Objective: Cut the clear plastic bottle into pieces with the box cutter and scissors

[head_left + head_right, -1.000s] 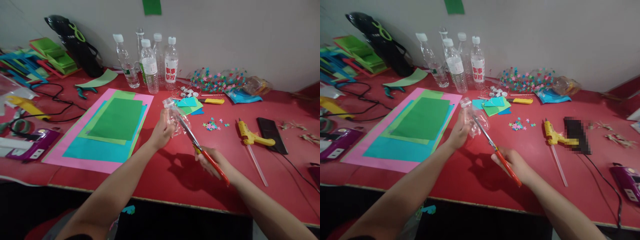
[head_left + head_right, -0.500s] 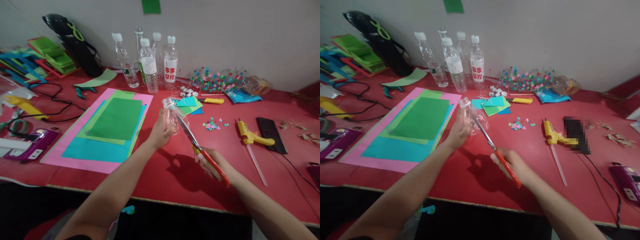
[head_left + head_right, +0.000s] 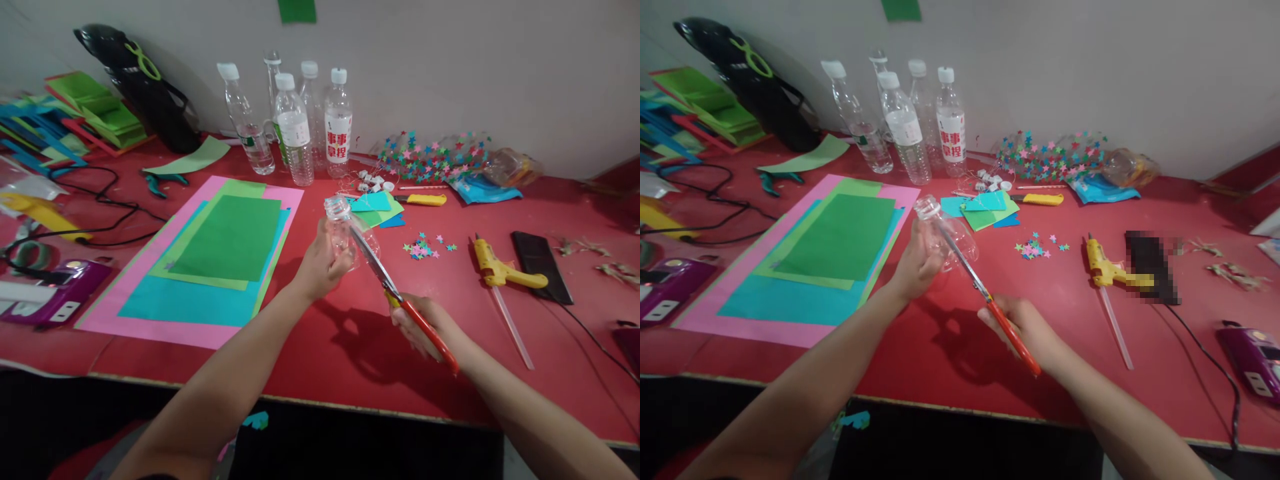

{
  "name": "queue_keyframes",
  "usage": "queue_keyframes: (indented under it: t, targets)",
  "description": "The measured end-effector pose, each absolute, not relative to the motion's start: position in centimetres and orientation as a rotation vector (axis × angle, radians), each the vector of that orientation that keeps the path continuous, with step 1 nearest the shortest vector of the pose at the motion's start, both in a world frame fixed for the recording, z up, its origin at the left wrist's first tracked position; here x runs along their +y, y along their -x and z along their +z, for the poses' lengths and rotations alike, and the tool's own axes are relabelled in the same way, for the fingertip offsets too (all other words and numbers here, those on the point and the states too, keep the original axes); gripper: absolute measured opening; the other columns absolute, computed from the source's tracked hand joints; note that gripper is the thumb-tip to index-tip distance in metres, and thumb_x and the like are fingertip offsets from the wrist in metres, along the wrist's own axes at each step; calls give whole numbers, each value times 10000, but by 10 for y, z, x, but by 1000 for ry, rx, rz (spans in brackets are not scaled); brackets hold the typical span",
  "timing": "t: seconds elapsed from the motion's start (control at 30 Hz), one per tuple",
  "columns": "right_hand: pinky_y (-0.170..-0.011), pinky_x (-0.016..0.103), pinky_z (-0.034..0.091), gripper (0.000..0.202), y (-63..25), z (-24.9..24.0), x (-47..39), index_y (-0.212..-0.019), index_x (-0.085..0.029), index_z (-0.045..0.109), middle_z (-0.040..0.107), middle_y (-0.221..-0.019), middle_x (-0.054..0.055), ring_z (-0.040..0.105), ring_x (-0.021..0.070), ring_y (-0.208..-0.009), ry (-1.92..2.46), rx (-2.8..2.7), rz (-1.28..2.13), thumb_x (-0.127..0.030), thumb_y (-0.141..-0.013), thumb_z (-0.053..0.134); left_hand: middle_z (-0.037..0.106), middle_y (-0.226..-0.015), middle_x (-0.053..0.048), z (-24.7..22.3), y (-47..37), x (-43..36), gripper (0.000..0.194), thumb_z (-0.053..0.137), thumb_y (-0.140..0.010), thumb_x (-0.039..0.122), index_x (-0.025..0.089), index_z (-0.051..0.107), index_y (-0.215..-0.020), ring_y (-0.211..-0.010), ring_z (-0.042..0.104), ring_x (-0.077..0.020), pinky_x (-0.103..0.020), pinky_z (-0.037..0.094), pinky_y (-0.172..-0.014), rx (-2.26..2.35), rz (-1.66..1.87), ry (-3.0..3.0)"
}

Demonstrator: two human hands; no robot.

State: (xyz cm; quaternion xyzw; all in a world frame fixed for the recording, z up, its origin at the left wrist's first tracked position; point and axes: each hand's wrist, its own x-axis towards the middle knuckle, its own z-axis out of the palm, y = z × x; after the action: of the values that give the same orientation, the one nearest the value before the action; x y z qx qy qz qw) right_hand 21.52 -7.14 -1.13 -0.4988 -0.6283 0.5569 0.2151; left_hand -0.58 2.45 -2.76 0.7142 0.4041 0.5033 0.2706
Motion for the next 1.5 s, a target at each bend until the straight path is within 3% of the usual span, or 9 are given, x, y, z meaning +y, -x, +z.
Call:
queue_keyframes:
  t: [0.13,0.3,0.43,0.63,0.77,0.97,1.1,1.3,1.5]
  targets:
    - [-419,244,290,550,-215,-11,-71,-758,-220,447,382,-486,-83,332,70,-387,1347,-1749,1544,-756,-878,471,591,-934,-54,-31,7,24,345,521,-876,355,216,413,-1173,-823,610,-219,-433,524,-802,1095,1312,-1996]
    - [-429,242,307,551,-215,-10,-72,-758,-214,446,393,-503,-81,338,63,-385,1333,-1707,1576,-749,-887,470,579,-931,-51,-32,7,25,327,510,-898,364,199,407,-1161,-774,599,-194,-371,517,-723,1109,1348,-2110]
    - [-421,237,303,558,-216,-9,-73,-745,-214,441,397,-507,-78,341,62,-387,1347,-1686,1586,-754,-878,478,572,-1009,-69,-31,7,27,373,496,-906,366,196,373,-1215,-812,617,-193,-373,533,-723,1095,1407,-2198]
    - [-395,237,263,538,-214,-8,-72,-709,-226,420,384,-476,-75,341,74,-388,1425,-1746,1538,-732,-880,486,582,-940,-49,-32,6,26,272,468,-894,343,217,371,-1115,-778,620,-187,-381,540,-726,1091,1389,-2170]
    - [-395,237,268,543,-214,-8,-71,-696,-230,410,400,-482,-68,351,77,-399,1472,-1751,1509,-738,-870,488,595,-925,-39,-31,6,26,311,476,-881,338,216,357,-1142,-748,613,-181,-380,535,-712,1081,1398,-2170]
    - [-387,237,275,563,-212,-7,-70,-672,-238,383,400,-468,-66,361,80,-391,1464,-1736,1515,-758,-848,507,612,-968,-72,-27,8,23,335,483,-864,346,198,382,-1148,-831,629,-213,-389,516,-789,1118,1331,-2078]
    - [-380,237,271,579,-211,-6,-70,-661,-238,382,401,-459,-65,360,80,-383,1457,-1711,1532,-775,-829,518,586,-846,-26,-25,8,22,327,491,-842,328,203,401,-1132,-702,572,-194,-379,495,-733,1113,1284,-2017]
    - [-374,236,252,567,-211,-8,-69,-662,-237,401,385,-443,-71,346,80,-368,1447,-1699,1537,-762,-810,558,612,-1014,-99,-23,6,20,357,549,-826,359,210,448,-1134,-872,619,-249,-439,495,-857,1100,1307,-1885]
    - [-408,239,323,578,-214,-6,-69,-746,-222,440,371,-481,-91,364,76,-359,1446,-1670,1624,-790,-849,469,620,-1069,-87,-25,3,21,367,538,-849,375,220,436,-1166,-973,632,-236,-428,521,-889,1075,1270,-1778]
